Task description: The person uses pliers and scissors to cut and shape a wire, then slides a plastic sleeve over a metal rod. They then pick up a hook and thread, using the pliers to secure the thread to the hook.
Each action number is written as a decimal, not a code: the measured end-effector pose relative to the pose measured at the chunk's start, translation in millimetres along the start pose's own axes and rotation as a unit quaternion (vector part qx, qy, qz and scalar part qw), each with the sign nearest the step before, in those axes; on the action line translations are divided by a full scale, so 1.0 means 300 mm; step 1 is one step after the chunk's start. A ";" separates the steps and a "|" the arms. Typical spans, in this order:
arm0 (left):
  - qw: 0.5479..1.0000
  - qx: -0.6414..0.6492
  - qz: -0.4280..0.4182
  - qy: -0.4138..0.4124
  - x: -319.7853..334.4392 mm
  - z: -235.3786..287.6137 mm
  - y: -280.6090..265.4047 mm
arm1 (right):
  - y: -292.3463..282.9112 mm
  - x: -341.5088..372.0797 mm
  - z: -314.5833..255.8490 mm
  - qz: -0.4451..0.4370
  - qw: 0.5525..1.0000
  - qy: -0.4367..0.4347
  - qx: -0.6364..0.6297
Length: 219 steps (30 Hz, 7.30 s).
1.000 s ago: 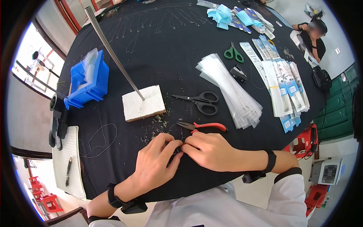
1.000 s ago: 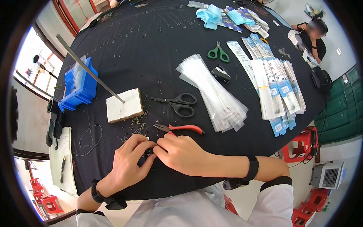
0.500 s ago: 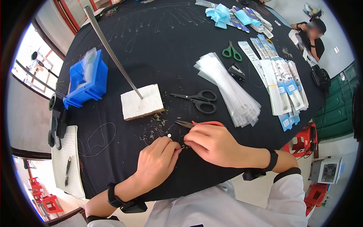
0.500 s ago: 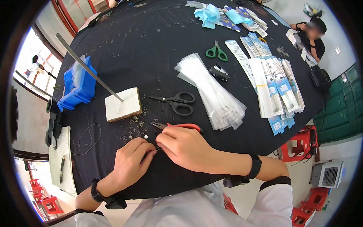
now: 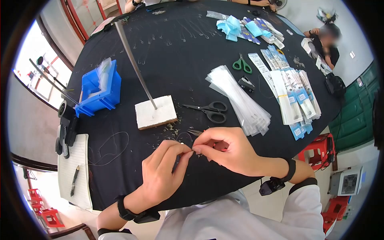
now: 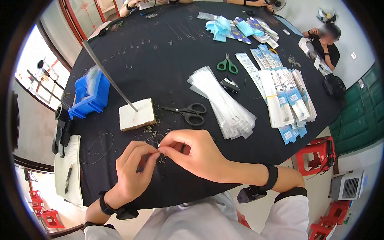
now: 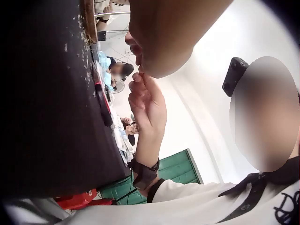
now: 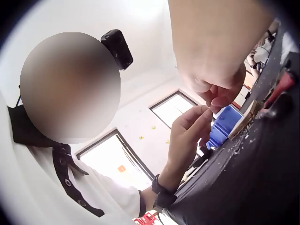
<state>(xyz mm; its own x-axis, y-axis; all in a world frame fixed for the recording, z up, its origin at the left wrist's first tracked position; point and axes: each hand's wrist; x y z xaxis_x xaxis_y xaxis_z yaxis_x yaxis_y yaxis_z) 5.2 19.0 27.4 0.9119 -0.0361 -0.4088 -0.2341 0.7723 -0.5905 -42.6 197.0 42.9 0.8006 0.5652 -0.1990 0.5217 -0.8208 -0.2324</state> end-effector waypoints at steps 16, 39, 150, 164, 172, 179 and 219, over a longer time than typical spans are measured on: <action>0.953 0.259 0.010 -0.155 -0.087 0.091 -0.135 | -0.084 -0.401 -0.472 0.010 0.908 -0.257 0.332; 0.941 0.277 -0.015 -0.194 -0.086 -0.021 -0.109 | -0.086 -0.565 -0.452 -0.022 0.856 -0.287 0.430; 0.694 0.582 -0.205 -0.370 -0.104 -0.115 -0.059 | -0.039 -0.486 -0.284 0.055 0.974 -0.207 -0.077; 0.685 0.577 -0.204 -0.395 -0.110 -0.125 -0.056 | -0.030 -0.479 -0.264 0.066 0.974 -0.214 -0.029; 0.688 0.569 -0.202 -0.402 -0.111 -0.136 -0.048 | -0.017 -0.454 -0.201 0.052 0.983 -0.170 -0.046; 0.769 0.482 -0.144 -0.394 -0.125 -0.111 -0.088 | 0.016 -0.387 -0.013 0.015 0.998 -0.062 0.016; 0.945 -0.148 0.246 -0.155 -0.361 -0.366 -0.438 | 0.051 -0.373 0.133 -0.078 0.994 -0.079 0.011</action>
<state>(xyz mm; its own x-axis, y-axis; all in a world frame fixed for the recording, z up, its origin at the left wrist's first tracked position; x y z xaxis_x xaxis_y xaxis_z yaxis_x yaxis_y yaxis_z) -99.7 -148.1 72.9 0.7129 0.5040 -0.4877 -0.6973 0.4348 -0.5698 -136.0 124.3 23.8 0.6531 0.6928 -0.3058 0.6283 -0.7211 -0.2918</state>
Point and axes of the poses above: each hand's wrist, its own x-axis away from the middle knuckle, its own y-axis out of the palm, z = x × y, and after that the axes turned 10 degrees about -y, right-handed
